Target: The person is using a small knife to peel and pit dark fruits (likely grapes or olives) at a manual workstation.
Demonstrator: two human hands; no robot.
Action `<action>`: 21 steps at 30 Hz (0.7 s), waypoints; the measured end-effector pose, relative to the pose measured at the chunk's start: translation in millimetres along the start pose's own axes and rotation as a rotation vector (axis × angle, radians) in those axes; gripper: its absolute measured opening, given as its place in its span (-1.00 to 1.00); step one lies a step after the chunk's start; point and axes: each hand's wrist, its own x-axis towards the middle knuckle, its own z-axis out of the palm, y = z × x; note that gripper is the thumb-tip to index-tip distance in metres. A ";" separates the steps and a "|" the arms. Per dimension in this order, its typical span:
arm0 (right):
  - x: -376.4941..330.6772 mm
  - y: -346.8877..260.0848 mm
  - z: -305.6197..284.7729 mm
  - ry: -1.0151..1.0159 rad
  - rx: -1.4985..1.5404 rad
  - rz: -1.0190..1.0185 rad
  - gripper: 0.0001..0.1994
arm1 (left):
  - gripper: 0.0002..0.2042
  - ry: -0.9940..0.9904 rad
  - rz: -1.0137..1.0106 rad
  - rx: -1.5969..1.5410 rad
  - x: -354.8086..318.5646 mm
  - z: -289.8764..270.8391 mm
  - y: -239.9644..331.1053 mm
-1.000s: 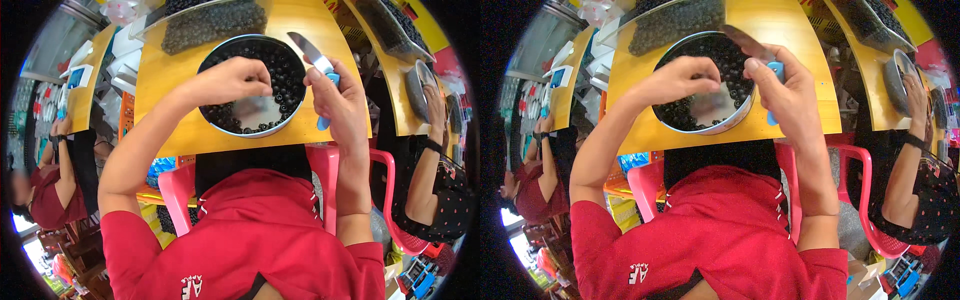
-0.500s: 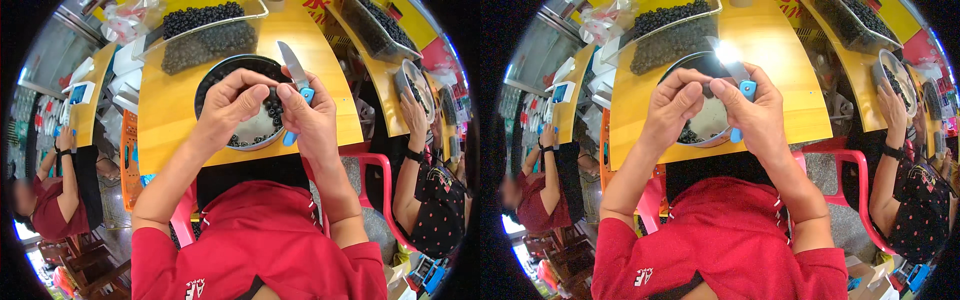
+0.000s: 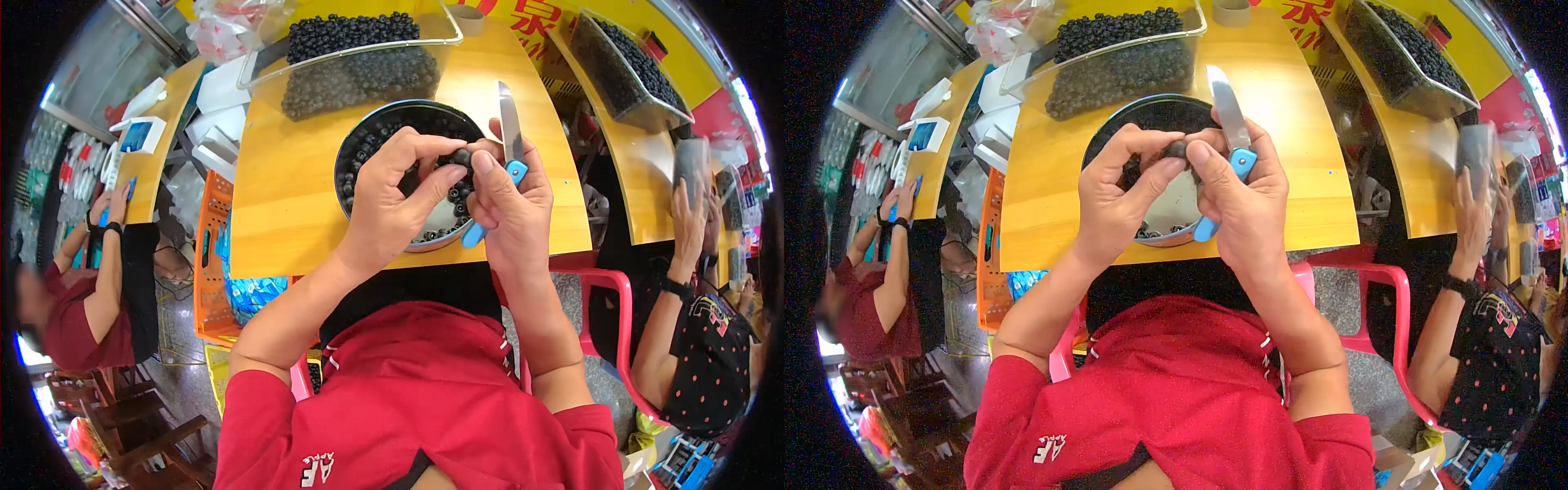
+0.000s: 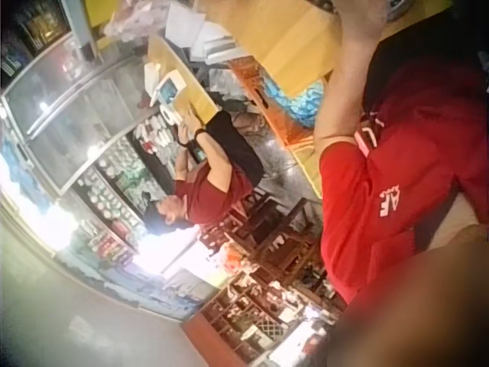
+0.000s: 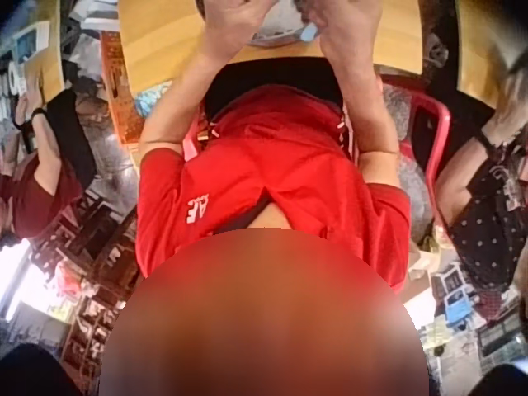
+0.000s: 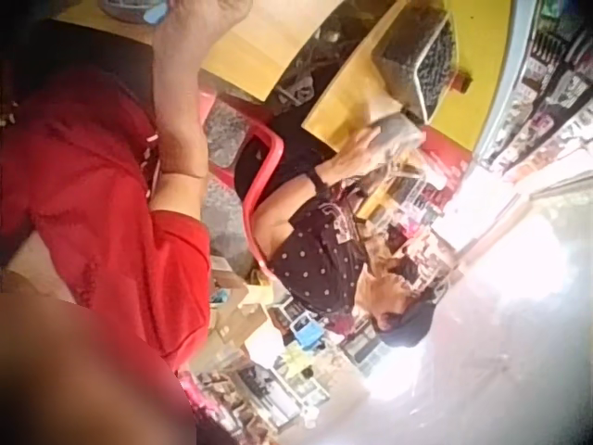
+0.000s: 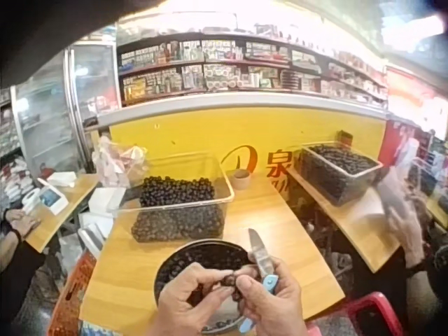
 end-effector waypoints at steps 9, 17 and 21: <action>0.1 -0.1 1.7 0.008 -0.095 0.078 -0.68 | -0.78 -0.037 0.130 0.181 7.0 -8.2 5.7; 4.1 -5.4 -4.1 -0.123 0.013 0.213 -0.66 | -0.83 -0.125 -0.012 -0.002 5.7 -13.5 2.0; 6.2 -11.0 0.2 -0.122 -0.277 0.145 -0.67 | -0.84 -0.186 -0.020 0.091 7.3 -19.3 5.2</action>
